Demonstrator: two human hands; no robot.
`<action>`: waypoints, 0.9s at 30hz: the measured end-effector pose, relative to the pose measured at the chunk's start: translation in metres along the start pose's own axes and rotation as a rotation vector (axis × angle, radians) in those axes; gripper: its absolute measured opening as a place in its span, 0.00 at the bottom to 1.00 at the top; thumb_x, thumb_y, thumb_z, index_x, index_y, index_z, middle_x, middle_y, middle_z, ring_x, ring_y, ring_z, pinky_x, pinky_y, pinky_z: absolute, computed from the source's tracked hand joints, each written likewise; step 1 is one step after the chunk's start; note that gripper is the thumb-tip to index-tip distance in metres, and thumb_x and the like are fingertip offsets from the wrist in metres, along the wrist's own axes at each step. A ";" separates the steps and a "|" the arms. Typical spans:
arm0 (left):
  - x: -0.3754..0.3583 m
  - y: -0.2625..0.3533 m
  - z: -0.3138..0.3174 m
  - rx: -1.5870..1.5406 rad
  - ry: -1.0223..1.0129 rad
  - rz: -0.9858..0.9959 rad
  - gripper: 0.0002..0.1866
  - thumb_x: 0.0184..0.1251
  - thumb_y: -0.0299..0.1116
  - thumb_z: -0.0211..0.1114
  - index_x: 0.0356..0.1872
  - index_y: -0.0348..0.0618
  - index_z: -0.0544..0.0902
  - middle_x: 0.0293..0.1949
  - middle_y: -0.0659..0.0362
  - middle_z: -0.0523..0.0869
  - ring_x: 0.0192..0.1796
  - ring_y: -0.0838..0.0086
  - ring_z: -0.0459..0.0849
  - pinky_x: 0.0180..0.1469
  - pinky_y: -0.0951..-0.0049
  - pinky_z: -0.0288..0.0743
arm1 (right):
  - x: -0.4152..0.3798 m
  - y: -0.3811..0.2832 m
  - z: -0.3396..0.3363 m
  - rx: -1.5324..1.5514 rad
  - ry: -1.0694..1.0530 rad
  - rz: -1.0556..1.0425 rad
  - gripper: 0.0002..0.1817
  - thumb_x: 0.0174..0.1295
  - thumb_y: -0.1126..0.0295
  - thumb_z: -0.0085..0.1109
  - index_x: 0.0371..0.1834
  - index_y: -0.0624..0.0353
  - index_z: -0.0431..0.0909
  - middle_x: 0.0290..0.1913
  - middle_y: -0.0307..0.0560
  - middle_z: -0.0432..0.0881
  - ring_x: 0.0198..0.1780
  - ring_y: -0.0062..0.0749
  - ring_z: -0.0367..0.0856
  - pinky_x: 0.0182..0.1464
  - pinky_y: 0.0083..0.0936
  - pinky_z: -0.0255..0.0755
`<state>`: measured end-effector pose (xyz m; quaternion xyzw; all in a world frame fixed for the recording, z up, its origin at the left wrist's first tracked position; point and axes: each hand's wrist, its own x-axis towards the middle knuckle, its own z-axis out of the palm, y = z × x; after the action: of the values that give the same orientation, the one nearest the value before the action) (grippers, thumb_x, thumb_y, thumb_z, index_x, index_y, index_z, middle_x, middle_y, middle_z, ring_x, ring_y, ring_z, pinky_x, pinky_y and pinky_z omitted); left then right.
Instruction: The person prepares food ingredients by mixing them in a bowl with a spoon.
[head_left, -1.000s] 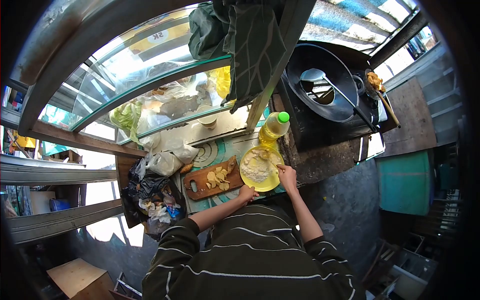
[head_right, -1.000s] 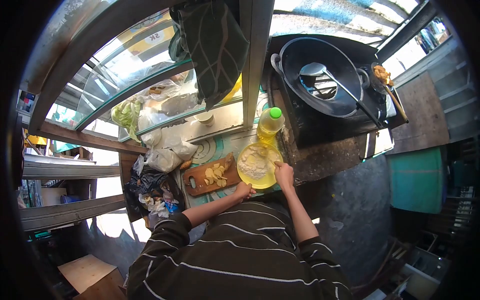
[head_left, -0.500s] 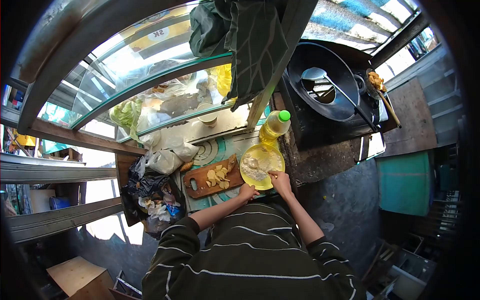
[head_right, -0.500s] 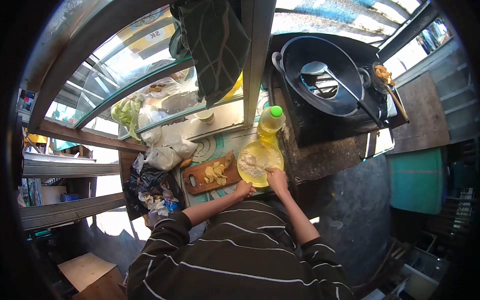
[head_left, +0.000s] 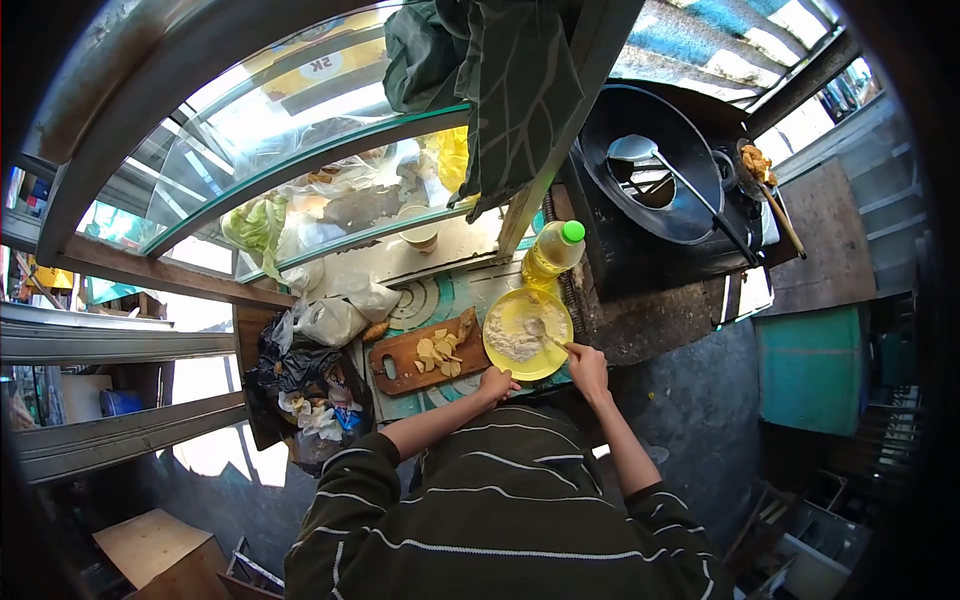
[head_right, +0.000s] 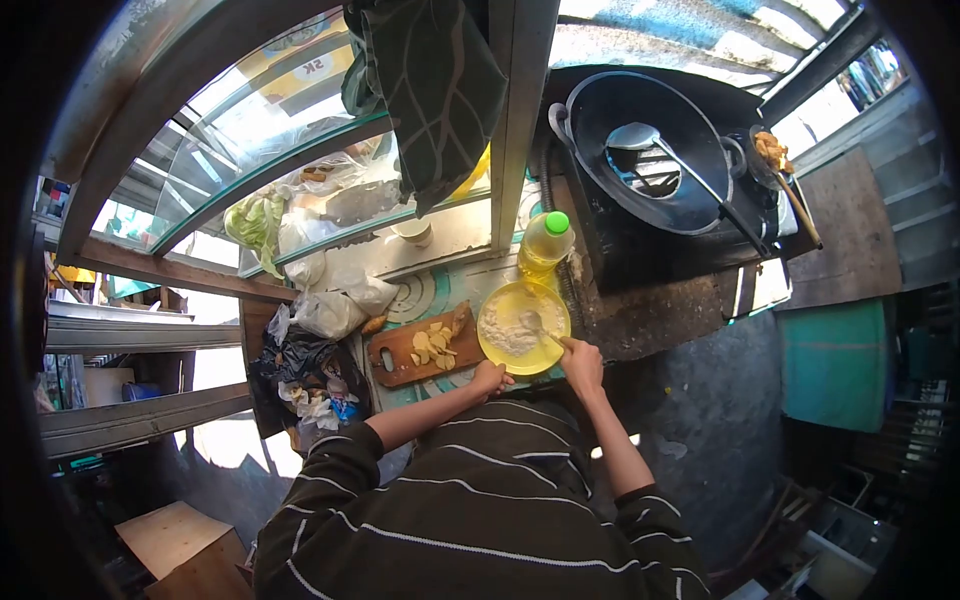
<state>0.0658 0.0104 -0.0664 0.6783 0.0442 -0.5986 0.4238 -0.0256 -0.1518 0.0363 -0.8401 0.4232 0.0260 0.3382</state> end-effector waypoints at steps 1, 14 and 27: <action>0.000 0.000 0.000 0.003 -0.007 0.000 0.12 0.63 0.33 0.47 0.34 0.33 0.75 0.24 0.57 0.83 0.14 0.81 0.70 0.14 0.79 0.64 | 0.005 -0.001 0.003 -0.001 0.034 0.009 0.12 0.56 0.70 0.52 0.41 0.58 0.81 0.35 0.60 0.80 0.39 0.50 0.80 0.43 0.36 0.74; -0.003 0.004 0.002 -0.035 -0.025 -0.019 0.13 0.64 0.33 0.45 0.36 0.34 0.75 0.24 0.58 0.83 0.14 0.81 0.70 0.14 0.79 0.64 | 0.000 0.013 0.010 0.002 0.069 0.035 0.12 0.56 0.69 0.53 0.41 0.56 0.81 0.36 0.58 0.81 0.39 0.48 0.81 0.44 0.36 0.73; -0.005 0.006 0.008 -0.079 -0.042 -0.139 0.16 0.70 0.37 0.43 0.36 0.37 0.76 0.25 0.61 0.83 0.15 0.81 0.69 0.14 0.78 0.64 | 0.006 -0.006 0.025 0.023 0.008 0.069 0.12 0.54 0.69 0.54 0.39 0.57 0.82 0.36 0.57 0.81 0.41 0.48 0.80 0.45 0.32 0.73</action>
<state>0.0621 0.0040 -0.0579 0.6437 0.1059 -0.6385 0.4084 -0.0114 -0.1381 0.0182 -0.8211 0.4538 0.0295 0.3450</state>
